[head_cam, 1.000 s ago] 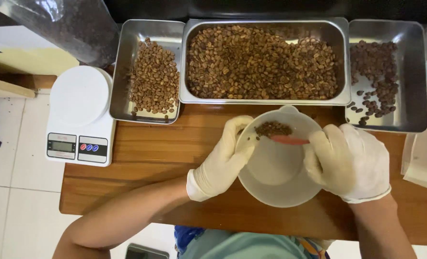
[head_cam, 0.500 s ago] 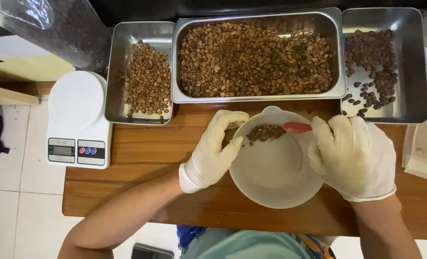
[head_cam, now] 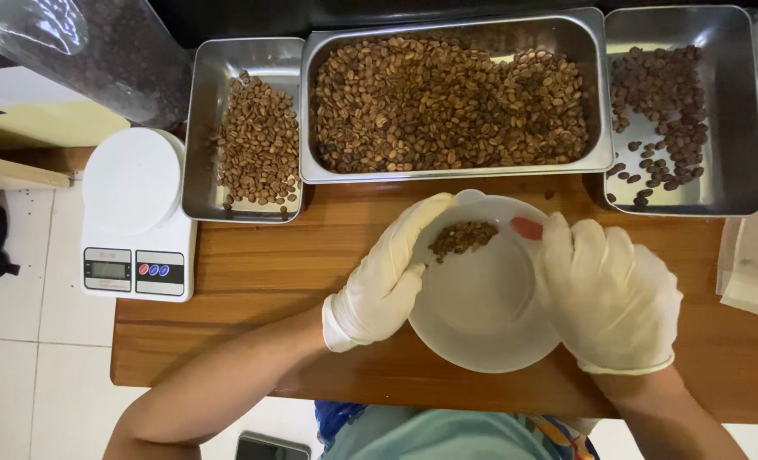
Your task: Sorting and inspecting roasted coffee beans using a spoon and hands for quality control
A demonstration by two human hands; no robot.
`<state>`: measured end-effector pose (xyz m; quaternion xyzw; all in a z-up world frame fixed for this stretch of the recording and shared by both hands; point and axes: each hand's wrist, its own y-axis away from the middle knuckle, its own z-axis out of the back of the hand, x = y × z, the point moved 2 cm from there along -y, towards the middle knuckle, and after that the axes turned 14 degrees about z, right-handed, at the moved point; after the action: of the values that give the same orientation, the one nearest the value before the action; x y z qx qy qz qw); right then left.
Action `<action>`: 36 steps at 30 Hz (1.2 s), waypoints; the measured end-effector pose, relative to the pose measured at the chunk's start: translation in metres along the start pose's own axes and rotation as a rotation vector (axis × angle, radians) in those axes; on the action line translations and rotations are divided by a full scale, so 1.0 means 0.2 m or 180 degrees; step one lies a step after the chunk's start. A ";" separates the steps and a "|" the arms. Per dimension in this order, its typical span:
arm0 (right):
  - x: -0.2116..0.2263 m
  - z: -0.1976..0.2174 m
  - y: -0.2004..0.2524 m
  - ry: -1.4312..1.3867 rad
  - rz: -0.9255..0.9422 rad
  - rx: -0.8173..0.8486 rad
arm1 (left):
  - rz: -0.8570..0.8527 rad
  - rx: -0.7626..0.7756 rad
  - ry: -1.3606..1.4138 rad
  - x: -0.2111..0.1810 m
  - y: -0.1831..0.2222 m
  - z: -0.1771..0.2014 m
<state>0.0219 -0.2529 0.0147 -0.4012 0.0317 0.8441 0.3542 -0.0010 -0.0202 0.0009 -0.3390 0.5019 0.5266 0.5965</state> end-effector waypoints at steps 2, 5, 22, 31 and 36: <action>0.00 0.07 -0.03 0.0088 -0.0288 0.0207 | -0.0329 -0.0023 0.0172 -0.06 0.01 0.01; 0.06 0.05 0.00 -0.0516 -0.0464 0.0931 | -0.0458 -0.0122 0.0143 -0.04 0.02 0.01; 0.08 -0.06 0.00 -0.1760 -0.0446 0.0816 | -0.0657 -0.0298 0.0109 -0.08 0.04 0.01; 0.10 -0.05 0.01 -0.1658 -0.0550 0.0835 | -0.0671 -0.0242 0.0051 -0.07 0.05 0.00; 0.13 -0.06 0.03 -0.1593 -0.0528 0.0618 | -0.0586 -0.0230 0.0060 -0.08 0.05 -0.02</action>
<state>0.0148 -0.2473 -0.0132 -0.1457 -0.0090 0.8781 0.4556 -0.0110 -0.0258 0.0160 -0.4099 0.4549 0.4842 0.6250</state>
